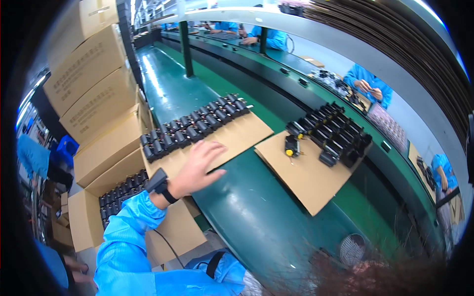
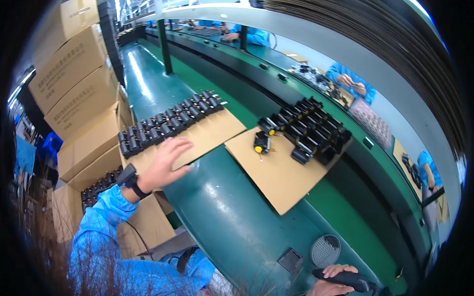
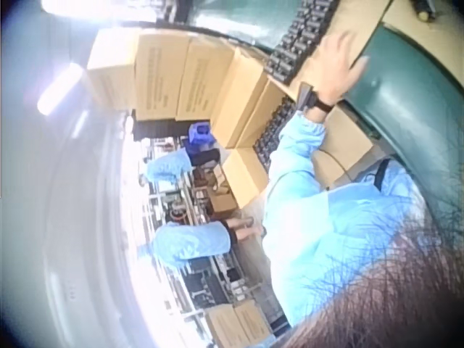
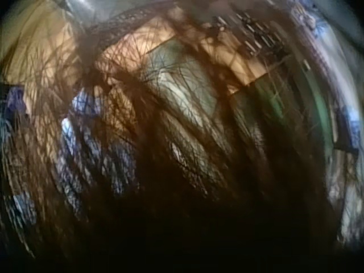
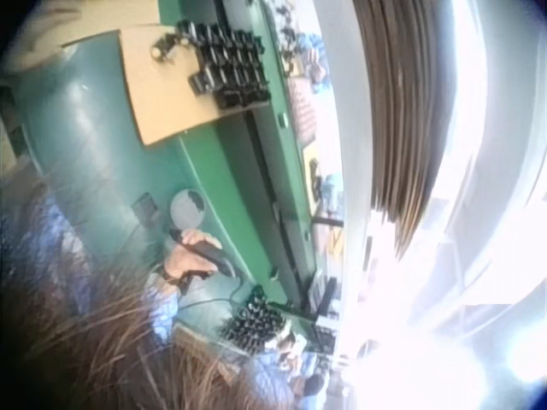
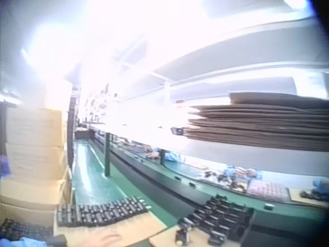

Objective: The person assembles electronic components on an assembly line by picking up each component, driving screws into it with an electric screwdriver, and placing the assembled pieces onto a cardboard tray.

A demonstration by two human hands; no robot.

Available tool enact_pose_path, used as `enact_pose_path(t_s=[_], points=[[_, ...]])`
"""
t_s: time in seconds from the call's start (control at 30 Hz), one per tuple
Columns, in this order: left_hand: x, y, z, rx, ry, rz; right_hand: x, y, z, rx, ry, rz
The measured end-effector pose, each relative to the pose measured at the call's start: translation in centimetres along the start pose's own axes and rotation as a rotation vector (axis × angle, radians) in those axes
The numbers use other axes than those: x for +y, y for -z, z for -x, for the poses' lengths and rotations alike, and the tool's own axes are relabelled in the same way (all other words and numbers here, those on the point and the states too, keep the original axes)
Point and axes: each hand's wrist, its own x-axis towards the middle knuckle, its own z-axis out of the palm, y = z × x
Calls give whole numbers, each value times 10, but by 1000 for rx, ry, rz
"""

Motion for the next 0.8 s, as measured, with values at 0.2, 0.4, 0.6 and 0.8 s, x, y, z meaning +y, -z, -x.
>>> enact_pose_path(t_s=[0.2, 0.4, 0.6, 0.8], points=[[71, -90, -114, -41, -282, 124, 13, 0, -4, -25, 72, -6], [24, -128, -180, -360, -423, -90, 9, -7, 4, 2, 51, -31], [69, -86, -177, -450, -433, 125, -14, -15, -3, -54, -16, 22], [96, -76, -163, -553, -219, 265, -6, -23, -9, -58, 7, -48]])
